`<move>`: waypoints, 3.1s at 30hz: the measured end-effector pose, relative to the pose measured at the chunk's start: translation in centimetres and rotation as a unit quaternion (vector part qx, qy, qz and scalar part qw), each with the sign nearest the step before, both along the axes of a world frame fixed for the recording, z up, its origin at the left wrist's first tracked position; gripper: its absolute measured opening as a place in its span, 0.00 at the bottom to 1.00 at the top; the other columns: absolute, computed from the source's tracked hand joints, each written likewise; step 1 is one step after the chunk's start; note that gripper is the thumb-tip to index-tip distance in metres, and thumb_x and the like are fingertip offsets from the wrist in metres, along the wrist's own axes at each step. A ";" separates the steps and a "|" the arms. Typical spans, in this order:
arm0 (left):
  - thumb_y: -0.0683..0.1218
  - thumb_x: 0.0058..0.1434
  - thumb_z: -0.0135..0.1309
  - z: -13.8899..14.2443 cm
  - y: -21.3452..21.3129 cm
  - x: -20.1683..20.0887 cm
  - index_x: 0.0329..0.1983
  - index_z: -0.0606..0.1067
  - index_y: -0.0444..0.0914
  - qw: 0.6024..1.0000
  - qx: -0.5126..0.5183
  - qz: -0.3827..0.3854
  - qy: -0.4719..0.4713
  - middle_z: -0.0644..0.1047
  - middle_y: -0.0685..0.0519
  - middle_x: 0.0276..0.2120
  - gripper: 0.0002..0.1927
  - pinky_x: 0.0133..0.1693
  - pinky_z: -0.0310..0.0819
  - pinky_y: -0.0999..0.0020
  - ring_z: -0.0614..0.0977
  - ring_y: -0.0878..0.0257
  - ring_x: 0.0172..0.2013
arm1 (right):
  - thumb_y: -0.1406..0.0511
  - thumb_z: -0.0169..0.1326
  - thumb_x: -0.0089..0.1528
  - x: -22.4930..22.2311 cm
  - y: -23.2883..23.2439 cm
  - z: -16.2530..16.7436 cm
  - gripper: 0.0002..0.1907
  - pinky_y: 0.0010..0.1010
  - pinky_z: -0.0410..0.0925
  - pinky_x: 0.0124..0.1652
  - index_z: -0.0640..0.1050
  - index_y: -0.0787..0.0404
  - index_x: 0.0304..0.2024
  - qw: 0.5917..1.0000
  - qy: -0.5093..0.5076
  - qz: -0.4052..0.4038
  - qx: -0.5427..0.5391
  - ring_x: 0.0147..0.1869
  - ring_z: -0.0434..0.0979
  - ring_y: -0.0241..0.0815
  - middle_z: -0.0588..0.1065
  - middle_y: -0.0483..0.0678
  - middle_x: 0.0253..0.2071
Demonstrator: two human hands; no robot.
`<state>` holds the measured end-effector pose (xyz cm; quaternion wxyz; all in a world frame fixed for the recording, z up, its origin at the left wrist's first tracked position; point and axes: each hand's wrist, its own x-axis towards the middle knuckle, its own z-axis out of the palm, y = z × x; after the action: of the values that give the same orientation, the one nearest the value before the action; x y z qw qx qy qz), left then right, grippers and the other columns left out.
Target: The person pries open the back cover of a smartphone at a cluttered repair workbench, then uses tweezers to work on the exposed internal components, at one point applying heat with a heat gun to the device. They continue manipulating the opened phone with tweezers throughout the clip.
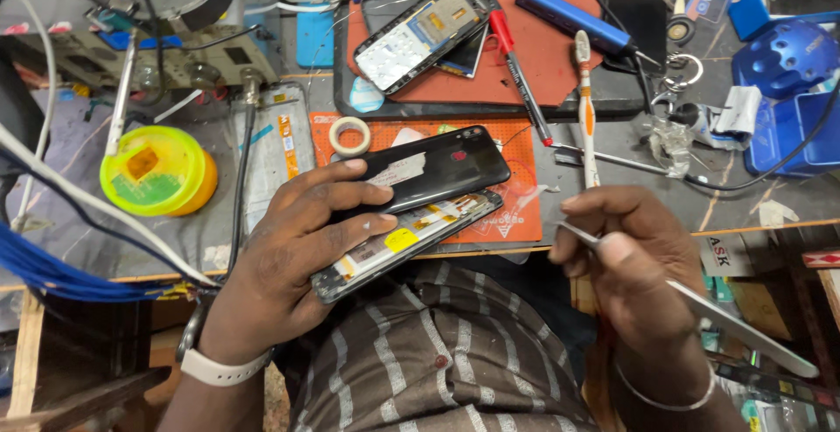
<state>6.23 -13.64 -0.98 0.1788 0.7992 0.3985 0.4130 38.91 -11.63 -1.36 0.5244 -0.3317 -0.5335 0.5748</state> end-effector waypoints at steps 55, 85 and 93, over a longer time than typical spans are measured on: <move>0.41 0.52 0.65 -0.2 -0.1 -0.3 0.53 0.78 0.42 1.000 0.010 -0.005 0.015 0.77 0.51 0.57 0.24 0.64 0.65 0.49 0.73 0.45 0.66 | 0.70 0.64 0.58 -3.5 1.8 6.4 0.09 0.29 0.79 0.48 0.82 0.60 0.42 0.844 -0.414 0.032 0.338 0.48 0.87 0.42 0.83 0.48 0.42; 0.41 0.53 0.64 -0.2 -0.2 -0.4 0.53 0.78 0.43 1.000 0.016 -0.011 0.015 0.77 0.51 0.57 0.22 0.64 0.65 0.50 0.73 0.45 0.66 | 0.76 0.53 0.62 1.8 0.4 -1.1 0.16 0.41 0.75 0.50 0.68 0.67 0.52 0.994 0.037 0.033 -0.100 0.53 0.80 0.54 0.74 0.58 0.49; 0.42 0.55 0.64 -0.5 -0.2 -0.4 0.54 0.78 0.43 1.000 0.019 -0.010 0.011 0.78 0.51 0.57 0.21 0.64 0.66 0.50 0.73 0.45 0.66 | 0.77 0.53 0.64 0.1 -0.8 0.0 0.14 0.42 0.76 0.51 0.69 0.66 0.51 0.999 -0.027 -0.003 -0.037 0.51 0.81 0.52 0.76 0.58 0.45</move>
<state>5.78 -13.87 -1.44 0.1630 0.8112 0.3842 0.4097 38.97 -12.38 -1.31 0.4990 -0.3674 -0.5250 0.5835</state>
